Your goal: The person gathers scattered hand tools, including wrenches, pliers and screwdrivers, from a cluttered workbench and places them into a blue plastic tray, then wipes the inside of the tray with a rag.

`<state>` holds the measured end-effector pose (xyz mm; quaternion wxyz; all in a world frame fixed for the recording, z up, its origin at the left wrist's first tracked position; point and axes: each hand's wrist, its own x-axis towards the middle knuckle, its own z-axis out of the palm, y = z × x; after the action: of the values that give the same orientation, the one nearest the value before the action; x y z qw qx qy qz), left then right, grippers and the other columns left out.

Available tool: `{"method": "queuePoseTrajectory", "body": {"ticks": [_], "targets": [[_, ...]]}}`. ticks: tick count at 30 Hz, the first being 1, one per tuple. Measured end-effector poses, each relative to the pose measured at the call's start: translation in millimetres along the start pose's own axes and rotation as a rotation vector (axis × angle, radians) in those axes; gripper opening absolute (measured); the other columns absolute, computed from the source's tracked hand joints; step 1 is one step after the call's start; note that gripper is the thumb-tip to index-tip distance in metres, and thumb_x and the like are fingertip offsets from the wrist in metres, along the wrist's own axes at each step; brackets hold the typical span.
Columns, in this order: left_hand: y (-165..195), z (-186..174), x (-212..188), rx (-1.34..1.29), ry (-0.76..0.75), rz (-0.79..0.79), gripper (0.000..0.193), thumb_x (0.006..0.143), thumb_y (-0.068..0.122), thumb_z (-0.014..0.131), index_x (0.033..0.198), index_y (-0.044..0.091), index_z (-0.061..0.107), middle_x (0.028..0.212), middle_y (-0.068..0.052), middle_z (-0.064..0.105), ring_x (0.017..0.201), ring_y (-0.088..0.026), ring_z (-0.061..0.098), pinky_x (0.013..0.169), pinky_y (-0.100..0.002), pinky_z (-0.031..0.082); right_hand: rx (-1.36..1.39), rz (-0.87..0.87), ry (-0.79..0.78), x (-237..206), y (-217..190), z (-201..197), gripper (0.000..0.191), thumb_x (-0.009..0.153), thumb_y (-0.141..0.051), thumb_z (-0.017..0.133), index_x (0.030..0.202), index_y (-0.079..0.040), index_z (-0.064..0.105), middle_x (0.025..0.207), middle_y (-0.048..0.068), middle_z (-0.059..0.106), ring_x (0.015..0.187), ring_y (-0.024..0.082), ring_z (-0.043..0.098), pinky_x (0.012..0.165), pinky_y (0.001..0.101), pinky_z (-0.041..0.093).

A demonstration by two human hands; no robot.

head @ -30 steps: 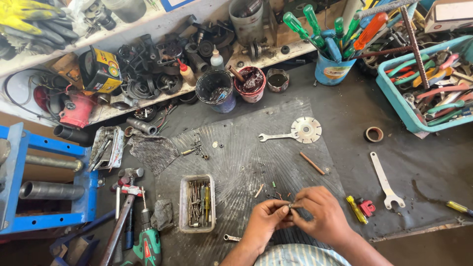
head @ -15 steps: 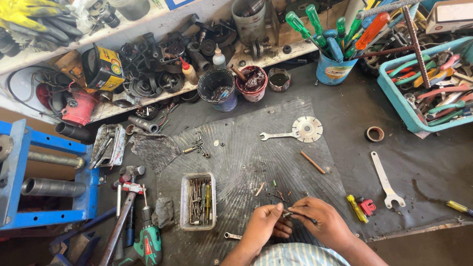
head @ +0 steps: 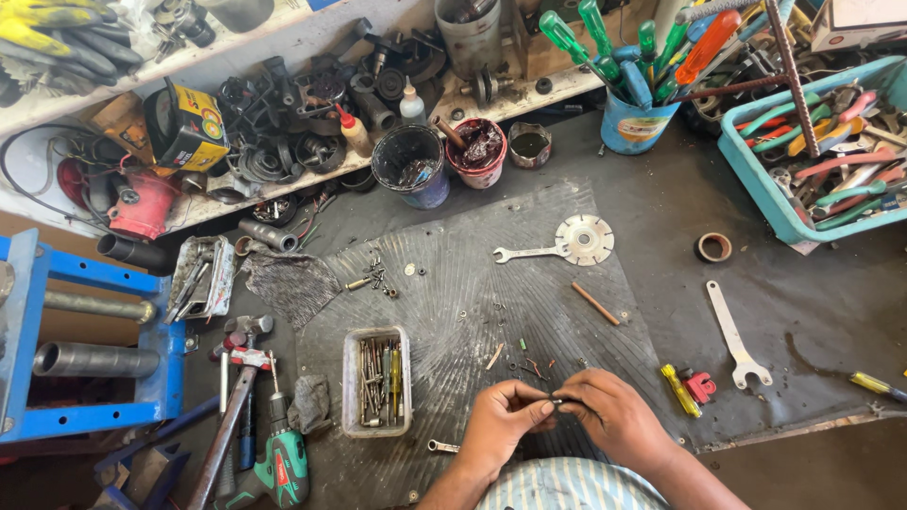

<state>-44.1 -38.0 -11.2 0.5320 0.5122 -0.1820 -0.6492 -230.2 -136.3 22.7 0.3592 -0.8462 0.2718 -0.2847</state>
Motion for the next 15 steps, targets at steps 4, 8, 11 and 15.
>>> {"method": "queuePoseTrajectory", "body": {"ticks": [4, 8, 11, 15], "targets": [[0.2, 1.7, -0.2, 0.073, -0.018, 0.072, 0.014, 0.093, 0.004, 0.077, 0.101, -0.005, 0.071, 0.089, -0.011, 0.075, 0.079, -0.013, 0.072, 0.076, -0.03, 0.062, -0.049, -0.055, 0.003, 1.2, -0.8, 2.4, 0.025, 0.076, -0.01, 0.077, 0.099, -0.005, 0.067, 0.1, 0.011, 0.067, 0.092, 0.033, 0.068, 0.079, 0.0421, 0.055], [5.2, 4.0, -2.4, -0.009, -0.07, 0.012, 0.015, 0.094, 0.009, 0.073, 0.104, -0.002, 0.068, 0.089, -0.009, 0.074, 0.077, -0.014, 0.073, 0.074, -0.03, 0.063, -0.106, -0.156, 0.029, 1.1, 0.4, 5.8, 0.03, 0.073, -0.006, 0.075, 0.1, -0.004, 0.063, 0.104, 0.013, 0.066, 0.093, 0.035, 0.067, 0.08, 0.0446, 0.055], [7.1, 3.4, -3.9, -0.004, -0.125, -0.105, 0.019, 0.099, 0.023, 0.064, 0.105, 0.005, 0.065, 0.082, -0.006, 0.07, 0.069, -0.013, 0.068, 0.063, -0.027, 0.057, -0.125, -0.203, 0.06, 1.8, 1.1, 7.4, 0.031, 0.071, -0.005, 0.074, 0.1, -0.003, 0.062, 0.103, 0.014, 0.065, 0.092, 0.036, 0.066, 0.079, 0.0446, 0.054], [-1.8, 0.2, -2.1, 0.107, -0.216, -0.131, 0.037, 0.11, 0.04, 0.049, 0.1, 0.007, 0.062, 0.078, -0.001, 0.062, 0.066, -0.009, 0.057, 0.061, -0.023, 0.047, -0.139, -0.288, 0.097, 6.3, 1.4, 7.3, 0.031, 0.071, -0.005, 0.075, 0.1, -0.003, 0.062, 0.103, 0.015, 0.064, 0.092, 0.035, 0.066, 0.079, 0.0443, 0.054]]}}
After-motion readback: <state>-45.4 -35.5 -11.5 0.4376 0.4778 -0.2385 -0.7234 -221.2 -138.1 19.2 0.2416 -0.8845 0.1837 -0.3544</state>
